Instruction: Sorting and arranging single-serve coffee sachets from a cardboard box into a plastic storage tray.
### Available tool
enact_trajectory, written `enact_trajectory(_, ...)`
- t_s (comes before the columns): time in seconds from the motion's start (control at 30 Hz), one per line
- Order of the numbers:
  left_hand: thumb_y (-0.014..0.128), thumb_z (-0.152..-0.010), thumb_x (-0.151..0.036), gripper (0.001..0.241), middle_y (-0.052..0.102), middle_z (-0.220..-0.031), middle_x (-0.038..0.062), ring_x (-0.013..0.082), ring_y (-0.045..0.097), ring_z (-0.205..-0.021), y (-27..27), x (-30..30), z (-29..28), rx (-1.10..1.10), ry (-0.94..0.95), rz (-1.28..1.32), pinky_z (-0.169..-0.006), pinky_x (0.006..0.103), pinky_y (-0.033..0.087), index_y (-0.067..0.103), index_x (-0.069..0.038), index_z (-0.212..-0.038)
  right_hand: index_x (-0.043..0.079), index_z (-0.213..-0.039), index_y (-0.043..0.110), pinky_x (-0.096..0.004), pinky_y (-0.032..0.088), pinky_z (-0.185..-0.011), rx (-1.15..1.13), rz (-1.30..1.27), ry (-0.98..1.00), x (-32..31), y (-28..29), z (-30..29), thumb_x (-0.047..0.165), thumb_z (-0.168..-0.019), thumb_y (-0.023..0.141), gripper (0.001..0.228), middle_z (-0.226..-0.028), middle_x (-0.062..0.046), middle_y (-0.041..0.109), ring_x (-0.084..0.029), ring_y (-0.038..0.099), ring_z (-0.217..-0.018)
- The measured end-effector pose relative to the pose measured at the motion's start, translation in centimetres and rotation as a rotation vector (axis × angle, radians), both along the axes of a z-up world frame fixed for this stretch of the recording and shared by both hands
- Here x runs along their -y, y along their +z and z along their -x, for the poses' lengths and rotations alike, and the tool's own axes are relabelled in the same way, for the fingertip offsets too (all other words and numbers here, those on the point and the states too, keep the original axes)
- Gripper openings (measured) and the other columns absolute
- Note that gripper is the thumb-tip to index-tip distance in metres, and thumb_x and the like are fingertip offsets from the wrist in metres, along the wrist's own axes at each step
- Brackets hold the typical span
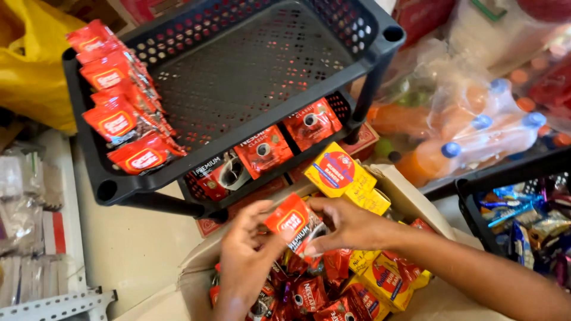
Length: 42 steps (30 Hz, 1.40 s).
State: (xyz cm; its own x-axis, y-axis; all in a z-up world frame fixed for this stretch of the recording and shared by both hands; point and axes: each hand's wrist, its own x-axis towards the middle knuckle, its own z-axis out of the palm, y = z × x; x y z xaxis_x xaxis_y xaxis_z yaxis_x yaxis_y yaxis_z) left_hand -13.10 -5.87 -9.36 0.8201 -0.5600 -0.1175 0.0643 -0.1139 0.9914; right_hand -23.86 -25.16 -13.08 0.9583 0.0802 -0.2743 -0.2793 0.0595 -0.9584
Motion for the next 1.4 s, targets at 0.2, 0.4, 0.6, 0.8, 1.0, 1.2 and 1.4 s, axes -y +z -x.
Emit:
enact_trajectory(0.2, 0.083, -0.077, -0.003, 0.036, 0.078, -0.090, 0.007, 0.0097, 0.070, -0.077, -1.3, -0.1, 1.1, -0.113, -0.017, -0.079, -0.067, 0.0268, 0.059, 0.072, 0.001, -0.111, 0.004, -0.130, 0.059, -0.029, 0.056, -0.089, 0.020, -0.157, -0.072, -0.2, -0.3, -0.2, 0.028, -0.078, 0.085, 0.063, -0.114, -0.001, 0.072, -0.009, 0.067, -0.105)
enact_trajectory(0.4, 0.083, -0.077, -0.002, 0.034, 0.080, -0.091, 0.007, 0.0102, 0.074, -0.077, -0.6, -0.2, 1.0, -0.097, -0.011, -0.009, -0.069, 0.0272, 0.062, 0.072, 0.000, -0.109, 0.001, -0.125, 0.066, -0.028, 0.056, -0.083, -0.090, -0.223, -0.043, 0.2, -1.1, 0.1, 0.028, -0.082, 0.084, 0.054, -0.103, -0.004, 0.075, -0.010, 0.067, -0.093)
enact_trajectory(0.6, 0.083, -0.078, -0.005, 0.036, 0.079, -0.096, 0.008, 0.0089, 0.074, -0.082, 0.4, -1.0, -0.5, 0.004, 0.056, 0.047, -0.075, 0.0260, 0.063, 0.069, 0.002, -0.111, -0.001, -0.108, 0.068, -0.027, 0.056, -0.084, -0.051, -0.132, -0.089, 0.2, -1.4, 0.1, 0.016, -0.082, 0.086, 0.036, -0.100, -0.003, 0.076, -0.008, 0.068, -0.092)
enact_trajectory(0.8, 0.073, -0.095, -0.008, 0.015, 0.077, -0.089, 0.009, 0.0076, 0.068, -0.077, -1.5, -1.9, -1.8, -0.086, 0.078, 0.157, -0.072, 0.0238, 0.057, 0.076, 0.005, -0.100, 0.001, -0.108, 0.070, -0.028, 0.058, -0.083, -0.123, -0.128, -0.141, 0.4, -1.0, -0.1, 0.008, -0.076, 0.086, 0.037, -0.096, -0.003, 0.078, -0.009, 0.071, -0.088)
enact_trajectory(1.0, 0.071, -0.095, -0.011, 0.017, 0.077, -0.083, 0.007, 0.0065, 0.066, -0.069, -0.3, -1.8, -1.9, -0.140, 0.131, 0.193, -0.061, 0.0220, 0.052, 0.075, 0.006, -0.096, 0.001, -0.109, 0.073, -0.026, 0.057, -0.082, -0.087, -0.087, -0.123, 0.1, 0.5, 0.1, 0.011, -0.079, 0.084, 0.033, -0.097, -0.002, 0.079, -0.007, 0.069, -0.088)
enact_trajectory(1.2, 0.072, -0.092, -0.009, 0.016, 0.077, -0.081, 0.006, 0.0059, 0.066, -0.069, -1.9, -2.0, -2.9, -0.137, 0.074, 0.156, -0.064, 0.0227, 0.056, 0.076, 0.006, -0.095, -0.002, -0.111, 0.072, -0.027, 0.059, -0.084, -0.015, -0.052, -0.084, -0.1, -0.3, 0.4, 0.013, -0.082, 0.084, 0.035, -0.098, -0.005, 0.080, -0.009, 0.071, -0.090)
enact_trajectory(1.4, 0.075, -0.089, -0.007, 0.014, 0.077, -0.076, 0.007, 0.0083, 0.066, -0.065, -4.6, -1.5, -2.8, -0.148, 0.085, 0.112, -0.061, 0.0254, 0.055, 0.078, 0.007, -0.092, 0.004, -0.127, 0.066, -0.027, 0.057, -0.090, 0.240, -0.028, -0.167, 0.1, -1.8, -0.1, 0.021, -0.083, 0.080, 0.049, -0.114, -0.002, 0.074, -0.008, 0.069, -0.103)
